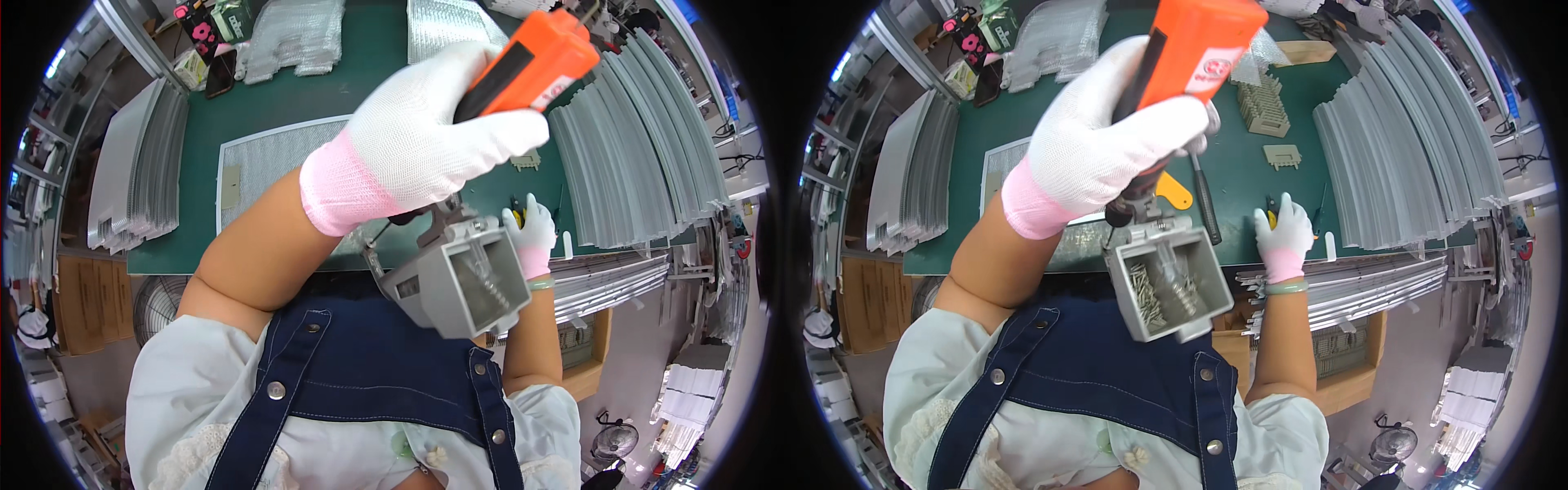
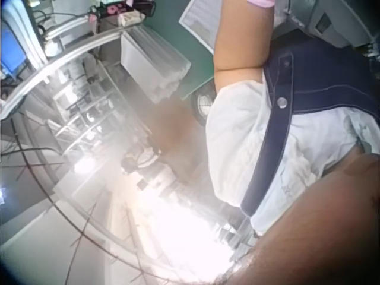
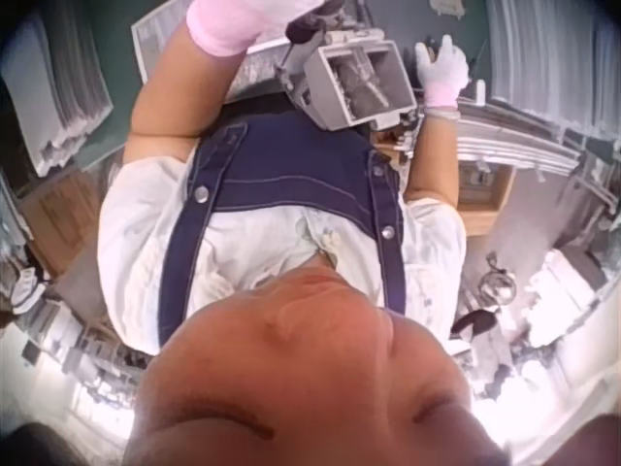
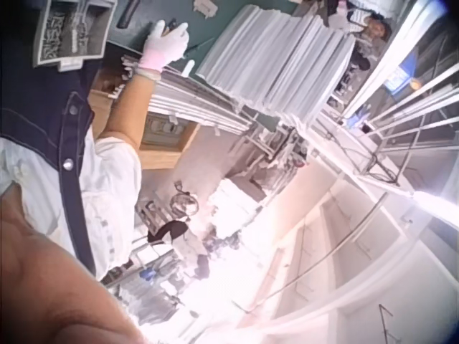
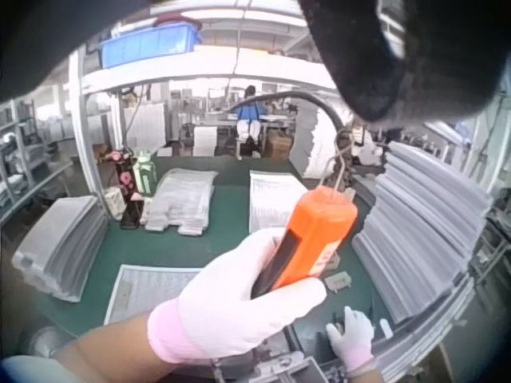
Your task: The person assembles air filter units at a factory workstation. They place a mesh filter into a frame, secure it with a hammer, and then use a hot glue gun to attach a plastic component to the frame. The person repeats this process for multiple units.
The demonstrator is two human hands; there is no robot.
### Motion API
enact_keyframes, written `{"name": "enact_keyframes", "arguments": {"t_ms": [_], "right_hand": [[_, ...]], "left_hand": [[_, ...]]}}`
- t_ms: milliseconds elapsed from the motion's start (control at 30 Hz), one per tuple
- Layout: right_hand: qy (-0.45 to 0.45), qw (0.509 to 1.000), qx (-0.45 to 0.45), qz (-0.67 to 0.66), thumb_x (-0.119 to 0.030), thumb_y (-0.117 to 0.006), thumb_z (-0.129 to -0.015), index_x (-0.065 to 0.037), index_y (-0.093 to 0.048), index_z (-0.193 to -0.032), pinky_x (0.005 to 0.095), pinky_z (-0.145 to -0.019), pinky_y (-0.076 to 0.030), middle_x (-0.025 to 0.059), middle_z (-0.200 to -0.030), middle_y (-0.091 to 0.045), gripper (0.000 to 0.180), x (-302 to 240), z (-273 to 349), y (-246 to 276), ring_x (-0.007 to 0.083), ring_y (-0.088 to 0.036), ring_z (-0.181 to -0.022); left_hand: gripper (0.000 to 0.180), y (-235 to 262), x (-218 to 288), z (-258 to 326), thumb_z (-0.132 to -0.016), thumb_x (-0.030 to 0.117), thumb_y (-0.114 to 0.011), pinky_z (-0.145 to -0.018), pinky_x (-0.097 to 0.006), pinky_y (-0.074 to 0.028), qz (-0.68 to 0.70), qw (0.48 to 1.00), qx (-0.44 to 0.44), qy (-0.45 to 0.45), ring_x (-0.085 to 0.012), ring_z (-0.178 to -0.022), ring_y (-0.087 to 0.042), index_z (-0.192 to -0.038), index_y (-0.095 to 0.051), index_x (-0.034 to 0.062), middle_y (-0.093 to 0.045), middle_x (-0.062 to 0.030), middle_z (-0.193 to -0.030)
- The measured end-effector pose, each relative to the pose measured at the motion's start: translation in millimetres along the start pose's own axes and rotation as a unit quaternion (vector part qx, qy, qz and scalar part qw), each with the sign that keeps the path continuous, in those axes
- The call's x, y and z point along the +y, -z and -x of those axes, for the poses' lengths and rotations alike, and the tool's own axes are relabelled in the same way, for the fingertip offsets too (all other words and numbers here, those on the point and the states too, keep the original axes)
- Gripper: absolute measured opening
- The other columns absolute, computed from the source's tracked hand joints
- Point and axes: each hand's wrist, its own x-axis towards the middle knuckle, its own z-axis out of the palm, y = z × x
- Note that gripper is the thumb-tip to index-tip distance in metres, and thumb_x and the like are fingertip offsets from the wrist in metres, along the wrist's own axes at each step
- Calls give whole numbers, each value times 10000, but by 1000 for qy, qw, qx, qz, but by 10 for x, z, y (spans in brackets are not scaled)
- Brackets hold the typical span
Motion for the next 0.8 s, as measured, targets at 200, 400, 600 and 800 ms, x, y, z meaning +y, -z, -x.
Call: {"name": "enact_keyframes", "arguments": {"t_ms": [200, 400, 600, 800], "right_hand": [[36, 949, -38, -310, -154, -697, -845, -25, -710, -941, 405, -800, -528, 148, -899, -689, 162, -471, -64, 443, 330, -665, -877], [128, 970, -51, -198, -172, -752, -749, -112, -737, -868, 412, -701, -507, 71, -816, -643, 134, -789, 417, 227, 307, -636, -795], [152, 971, 5, -184, -206, -781, -700, -159, -728, -819, 469, -786, -465, 68, -994, -625, 138, -1005, 438, 101, 310, -591, -950], [216, 959, 42, -177, -122, -720, -742, -88, -656, -845, 456, -844, -471, 93, -1028, -633, 125, -1103, 392, -44, 333, -593, -1004]], "left_hand": [[460, 4, -111, 41, -932, 322, -707, -714, -250, -509, 160, 987, -5, -6, -108, -808, -622, -1232, -555, 9, -660, -59, -949], [422, 371, -388, 347, -968, 189, -632, -791, -310, -536, 161, 986, -6, -33, -163, -876, -648, -1310, -496, -16, -664, -117, -1036], [491, 223, -586, 605, -923, 118, -676, -811, -295, -525, 121, 992, 41, -5, -139, -904, -634, -1355, -476, -1, -652, -90, -1061], [468, 161, -448, 590, -887, 152, -722, -827, -285, -510, 133, 990, 34, -25, -108, -924, -614, -1287, -529, 3, -650, -54, -1063]]}}
